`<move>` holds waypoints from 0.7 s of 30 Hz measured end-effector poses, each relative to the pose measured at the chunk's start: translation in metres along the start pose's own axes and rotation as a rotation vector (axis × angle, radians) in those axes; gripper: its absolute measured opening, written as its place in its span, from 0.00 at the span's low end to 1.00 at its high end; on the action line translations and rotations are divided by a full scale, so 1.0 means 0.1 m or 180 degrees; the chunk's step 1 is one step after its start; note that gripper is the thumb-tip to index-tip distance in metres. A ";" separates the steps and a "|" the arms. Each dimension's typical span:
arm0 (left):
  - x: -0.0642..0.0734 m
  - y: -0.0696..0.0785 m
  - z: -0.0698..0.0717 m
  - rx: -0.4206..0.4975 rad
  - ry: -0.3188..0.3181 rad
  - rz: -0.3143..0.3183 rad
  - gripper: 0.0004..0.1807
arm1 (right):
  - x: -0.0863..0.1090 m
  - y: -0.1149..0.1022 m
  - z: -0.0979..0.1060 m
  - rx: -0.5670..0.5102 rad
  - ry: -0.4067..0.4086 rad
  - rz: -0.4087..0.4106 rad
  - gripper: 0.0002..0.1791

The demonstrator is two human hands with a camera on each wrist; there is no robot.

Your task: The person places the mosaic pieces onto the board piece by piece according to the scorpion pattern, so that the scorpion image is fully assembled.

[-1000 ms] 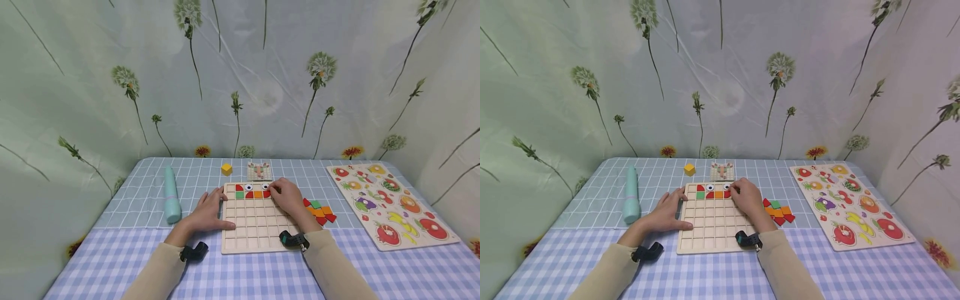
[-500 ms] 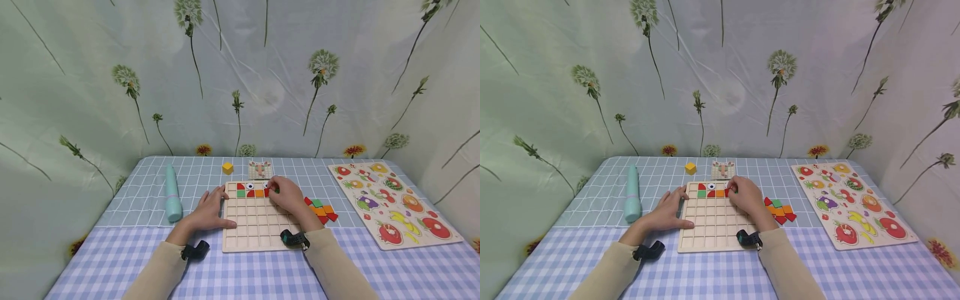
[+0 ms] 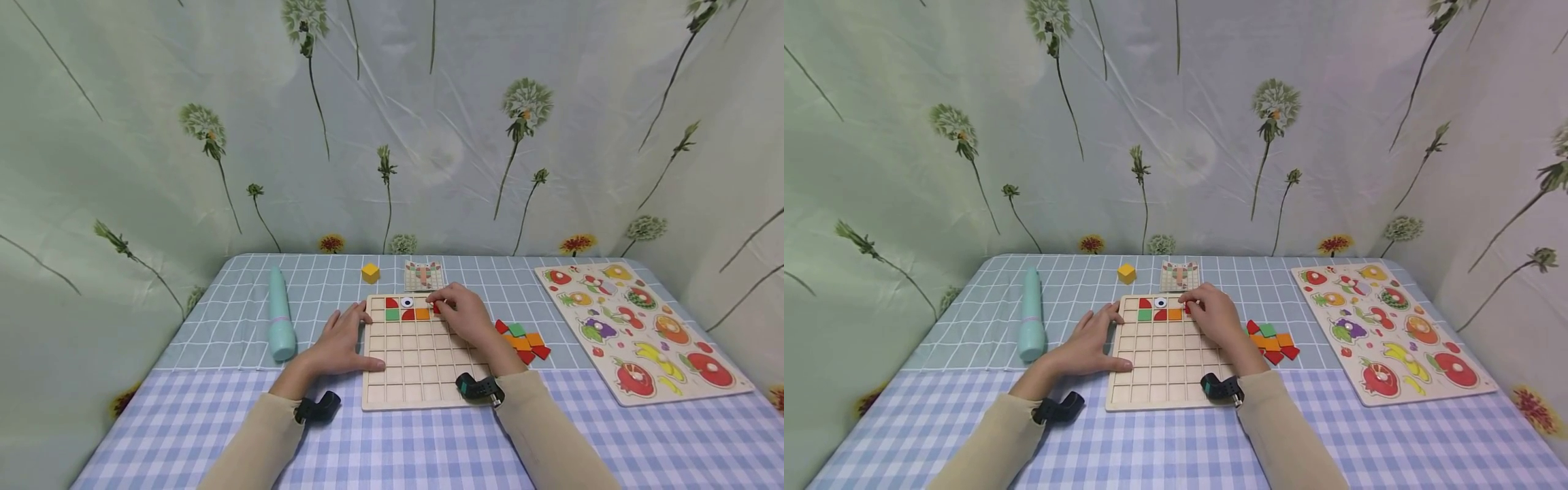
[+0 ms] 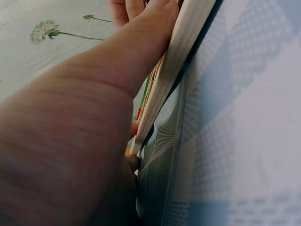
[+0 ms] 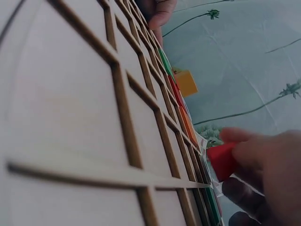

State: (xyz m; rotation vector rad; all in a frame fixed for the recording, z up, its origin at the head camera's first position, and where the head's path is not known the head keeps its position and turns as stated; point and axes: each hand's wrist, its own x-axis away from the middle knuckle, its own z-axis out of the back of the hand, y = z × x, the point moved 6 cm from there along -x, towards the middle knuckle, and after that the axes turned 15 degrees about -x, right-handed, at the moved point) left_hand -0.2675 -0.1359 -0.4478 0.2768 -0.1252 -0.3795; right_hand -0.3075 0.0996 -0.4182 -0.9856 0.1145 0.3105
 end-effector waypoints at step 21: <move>-0.01 0.00 0.01 0.0018 0.0042 -0.0046 0.46 | 0.00 0.08 -0.01 0.0006 0.0013 -0.0101 0.04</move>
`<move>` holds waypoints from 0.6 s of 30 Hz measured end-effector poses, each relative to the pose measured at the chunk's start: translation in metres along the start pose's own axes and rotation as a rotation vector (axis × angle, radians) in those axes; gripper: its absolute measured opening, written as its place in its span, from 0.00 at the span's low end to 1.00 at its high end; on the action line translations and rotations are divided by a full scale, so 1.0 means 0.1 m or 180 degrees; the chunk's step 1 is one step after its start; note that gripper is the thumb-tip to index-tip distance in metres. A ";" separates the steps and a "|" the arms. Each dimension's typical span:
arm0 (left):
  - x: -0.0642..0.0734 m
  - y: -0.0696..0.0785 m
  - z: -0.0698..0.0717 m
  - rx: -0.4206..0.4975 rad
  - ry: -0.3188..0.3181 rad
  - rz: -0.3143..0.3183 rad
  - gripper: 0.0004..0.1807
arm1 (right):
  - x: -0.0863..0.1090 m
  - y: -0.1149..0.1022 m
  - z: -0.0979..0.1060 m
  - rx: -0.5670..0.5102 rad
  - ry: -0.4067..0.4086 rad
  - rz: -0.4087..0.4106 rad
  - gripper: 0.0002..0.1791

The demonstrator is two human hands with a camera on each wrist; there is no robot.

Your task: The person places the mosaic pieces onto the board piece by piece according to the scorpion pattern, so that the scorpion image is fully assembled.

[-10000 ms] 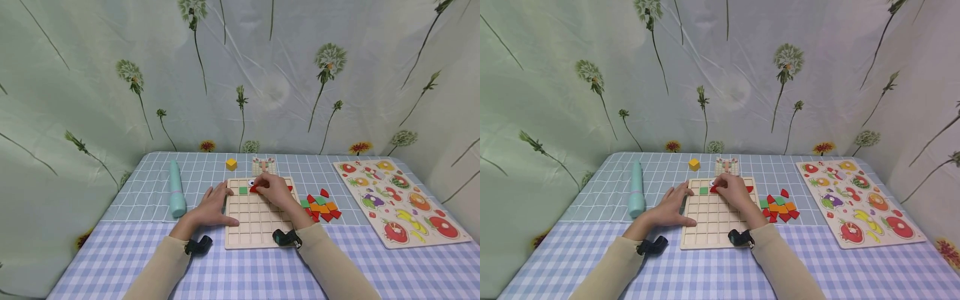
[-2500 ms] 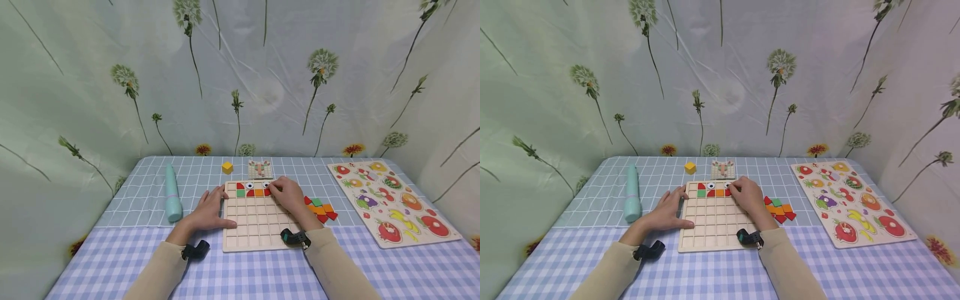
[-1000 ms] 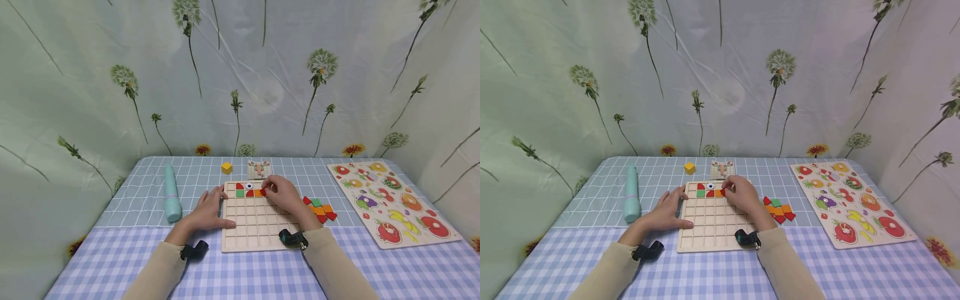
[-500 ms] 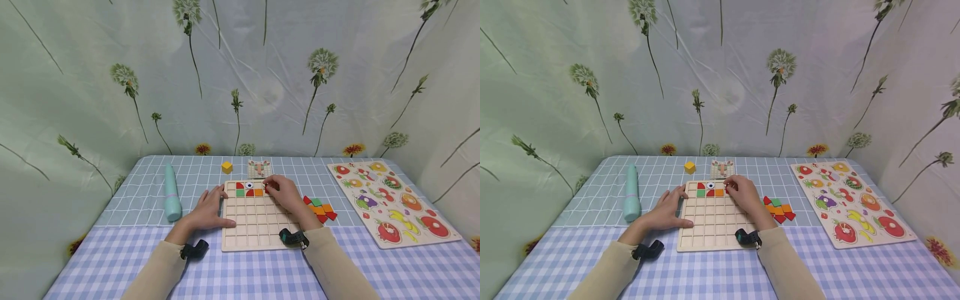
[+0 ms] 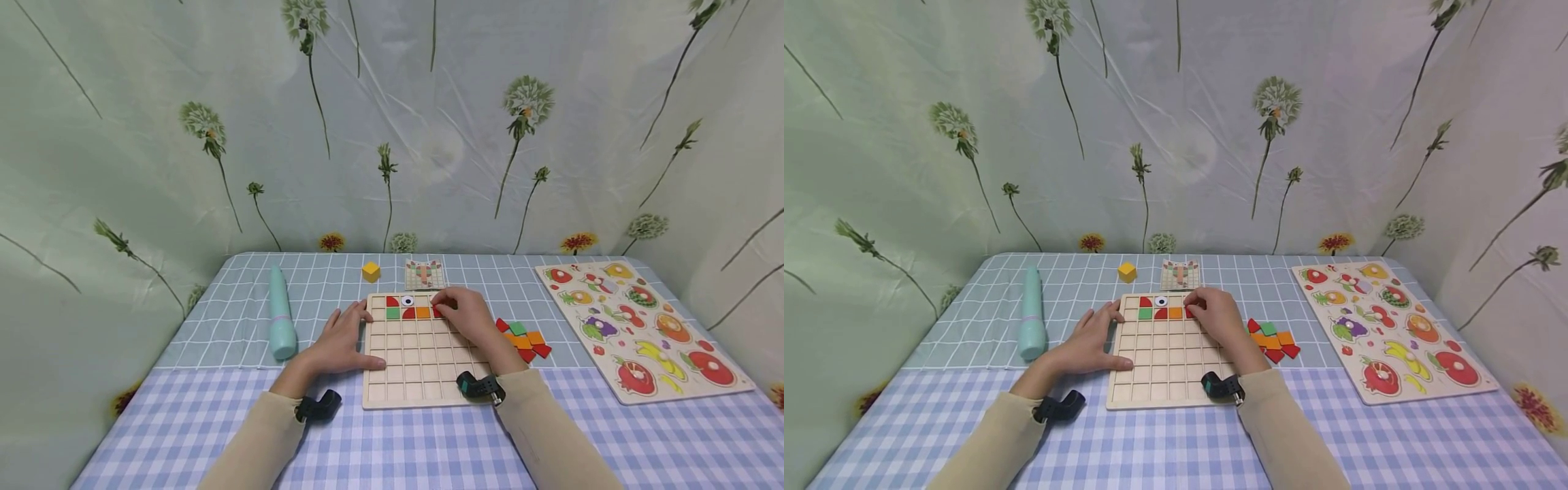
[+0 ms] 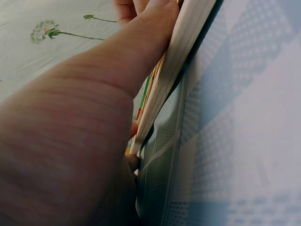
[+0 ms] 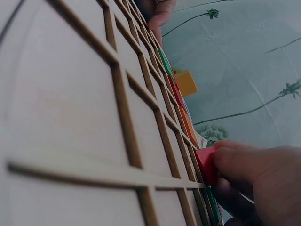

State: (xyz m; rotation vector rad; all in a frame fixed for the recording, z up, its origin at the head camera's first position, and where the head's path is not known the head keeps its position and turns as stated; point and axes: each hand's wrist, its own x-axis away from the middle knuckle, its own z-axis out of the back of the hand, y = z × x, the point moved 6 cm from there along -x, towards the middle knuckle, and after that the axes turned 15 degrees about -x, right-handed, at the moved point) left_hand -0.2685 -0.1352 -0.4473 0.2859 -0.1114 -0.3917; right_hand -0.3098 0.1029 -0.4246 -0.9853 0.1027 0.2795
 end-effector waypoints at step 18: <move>0.01 -0.04 0.01 0.0119 -0.0055 -0.0125 0.43 | 0.01 -0.08 0.08 0.0053 -0.0614 -0.0130 0.10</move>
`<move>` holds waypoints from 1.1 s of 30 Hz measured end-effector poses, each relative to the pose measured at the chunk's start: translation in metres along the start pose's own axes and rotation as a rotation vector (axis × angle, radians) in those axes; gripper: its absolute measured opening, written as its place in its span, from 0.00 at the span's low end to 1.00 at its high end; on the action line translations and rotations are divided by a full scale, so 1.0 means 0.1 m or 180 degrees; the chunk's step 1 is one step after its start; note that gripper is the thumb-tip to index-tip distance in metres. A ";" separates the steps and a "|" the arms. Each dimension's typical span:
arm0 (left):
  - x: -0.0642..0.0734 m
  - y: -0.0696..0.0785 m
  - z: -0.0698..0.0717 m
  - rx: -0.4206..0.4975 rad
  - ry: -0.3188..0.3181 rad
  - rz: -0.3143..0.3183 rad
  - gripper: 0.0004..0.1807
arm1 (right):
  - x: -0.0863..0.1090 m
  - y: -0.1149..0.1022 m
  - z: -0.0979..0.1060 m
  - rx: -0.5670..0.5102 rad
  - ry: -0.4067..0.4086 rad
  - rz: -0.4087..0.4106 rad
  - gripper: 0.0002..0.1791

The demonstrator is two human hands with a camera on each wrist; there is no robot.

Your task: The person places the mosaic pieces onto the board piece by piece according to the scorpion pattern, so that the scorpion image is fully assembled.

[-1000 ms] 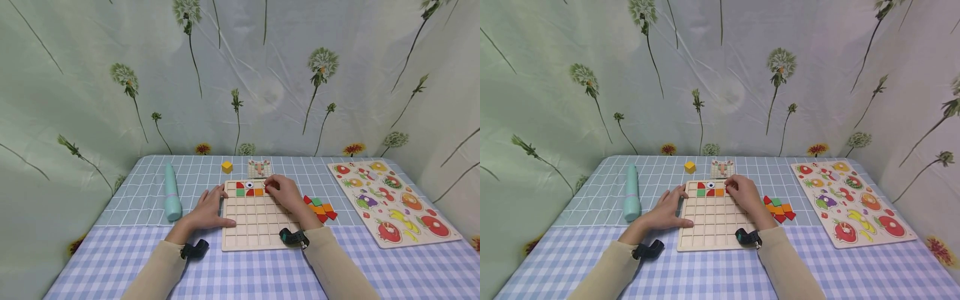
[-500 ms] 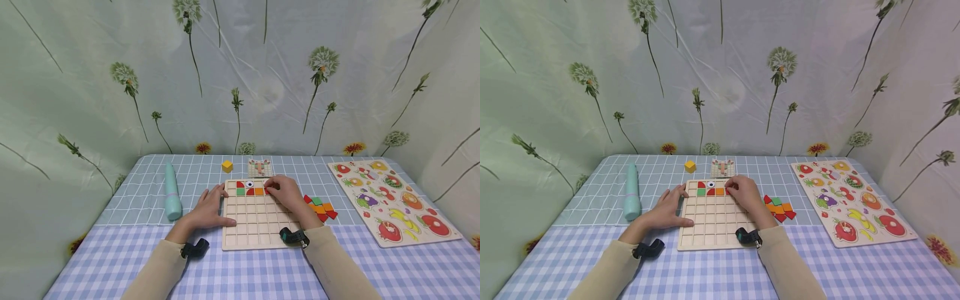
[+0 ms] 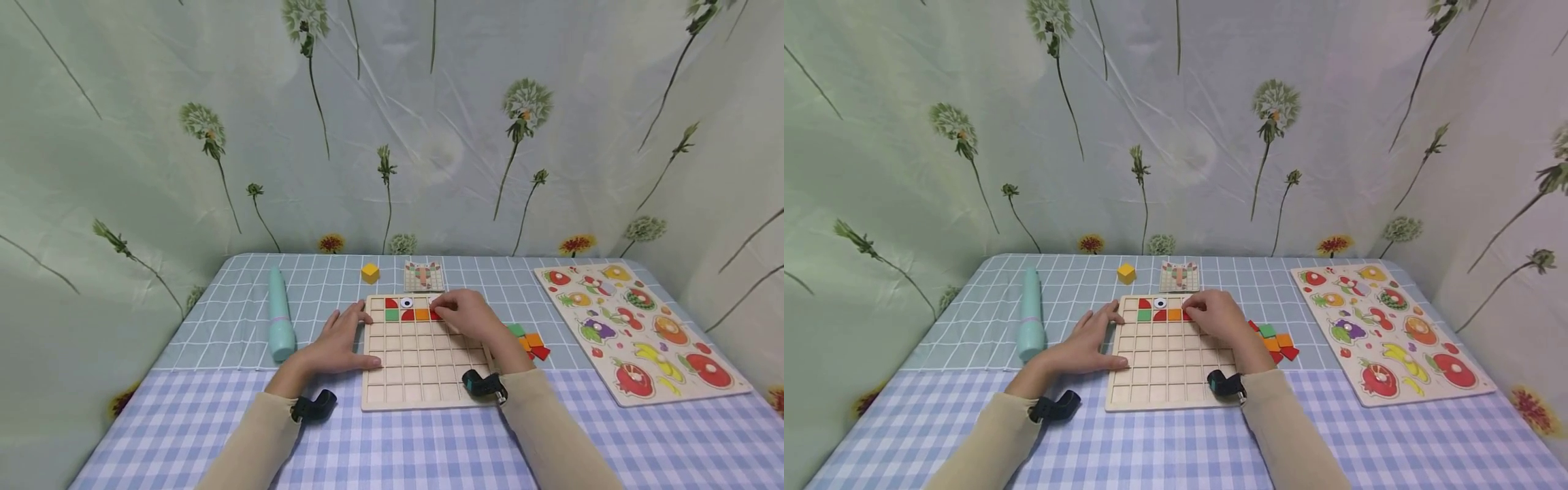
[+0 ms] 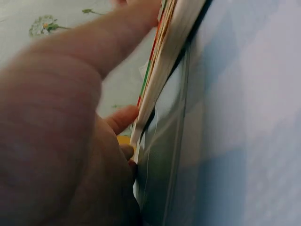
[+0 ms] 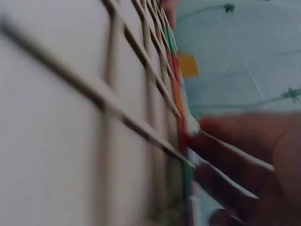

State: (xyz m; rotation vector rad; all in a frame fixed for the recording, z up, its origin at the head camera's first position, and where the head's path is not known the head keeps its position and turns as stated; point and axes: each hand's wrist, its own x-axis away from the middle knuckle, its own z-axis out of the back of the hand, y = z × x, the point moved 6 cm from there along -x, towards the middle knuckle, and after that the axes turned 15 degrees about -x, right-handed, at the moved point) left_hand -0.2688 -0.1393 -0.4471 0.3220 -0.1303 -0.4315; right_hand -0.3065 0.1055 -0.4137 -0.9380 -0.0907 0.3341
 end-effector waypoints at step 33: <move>0.00 0.01 -0.01 -0.0114 -0.0177 -0.0063 0.48 | 0.34 0.57 0.80 -0.0016 -0.0671 -0.0717 0.13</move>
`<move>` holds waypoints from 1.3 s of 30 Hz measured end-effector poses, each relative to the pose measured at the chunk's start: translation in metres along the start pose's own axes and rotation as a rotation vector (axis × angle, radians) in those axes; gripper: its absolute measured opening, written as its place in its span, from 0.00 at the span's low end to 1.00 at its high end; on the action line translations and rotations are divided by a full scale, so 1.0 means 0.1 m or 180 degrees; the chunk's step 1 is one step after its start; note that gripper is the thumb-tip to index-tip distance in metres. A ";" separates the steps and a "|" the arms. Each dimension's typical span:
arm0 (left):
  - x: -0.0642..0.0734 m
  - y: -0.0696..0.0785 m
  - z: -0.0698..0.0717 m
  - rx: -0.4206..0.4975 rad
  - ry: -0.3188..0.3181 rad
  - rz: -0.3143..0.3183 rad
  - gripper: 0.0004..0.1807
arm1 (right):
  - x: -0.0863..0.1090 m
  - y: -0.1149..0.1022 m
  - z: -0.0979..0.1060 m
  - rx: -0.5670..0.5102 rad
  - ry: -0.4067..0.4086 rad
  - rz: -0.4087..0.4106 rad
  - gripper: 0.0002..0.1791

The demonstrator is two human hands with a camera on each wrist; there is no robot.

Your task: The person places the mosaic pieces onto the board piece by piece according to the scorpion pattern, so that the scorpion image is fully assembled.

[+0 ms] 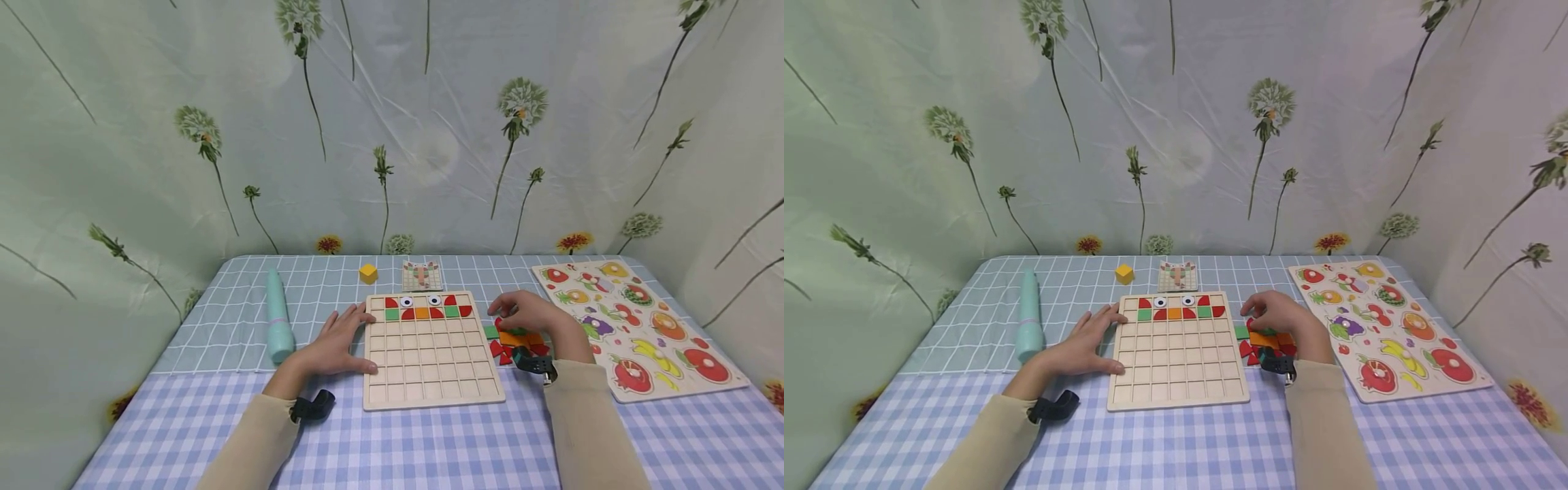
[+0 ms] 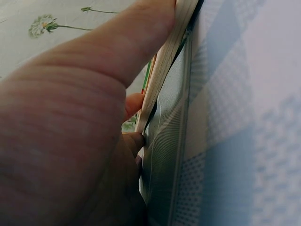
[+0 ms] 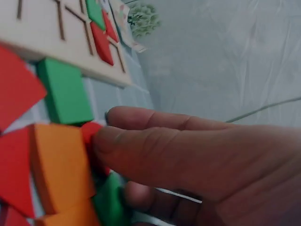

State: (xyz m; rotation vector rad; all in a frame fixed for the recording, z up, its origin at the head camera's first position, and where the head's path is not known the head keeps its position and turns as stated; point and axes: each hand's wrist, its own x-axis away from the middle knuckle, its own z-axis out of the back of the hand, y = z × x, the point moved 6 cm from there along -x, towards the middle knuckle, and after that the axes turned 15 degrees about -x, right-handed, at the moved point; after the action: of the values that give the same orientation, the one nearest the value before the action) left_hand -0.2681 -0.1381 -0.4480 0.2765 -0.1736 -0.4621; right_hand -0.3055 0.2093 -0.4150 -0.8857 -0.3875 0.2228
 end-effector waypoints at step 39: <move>0.00 0.00 0.01 0.0003 0.0064 -0.0028 0.49 | -0.06 0.05 0.02 -0.0146 0.0238 0.0076 0.05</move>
State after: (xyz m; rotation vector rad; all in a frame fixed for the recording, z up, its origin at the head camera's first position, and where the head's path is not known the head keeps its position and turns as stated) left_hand -0.2683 -0.1381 -0.4468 0.2830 -0.1531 -0.4680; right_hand -0.3118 0.2119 -0.4194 -0.9413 -0.3136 0.2029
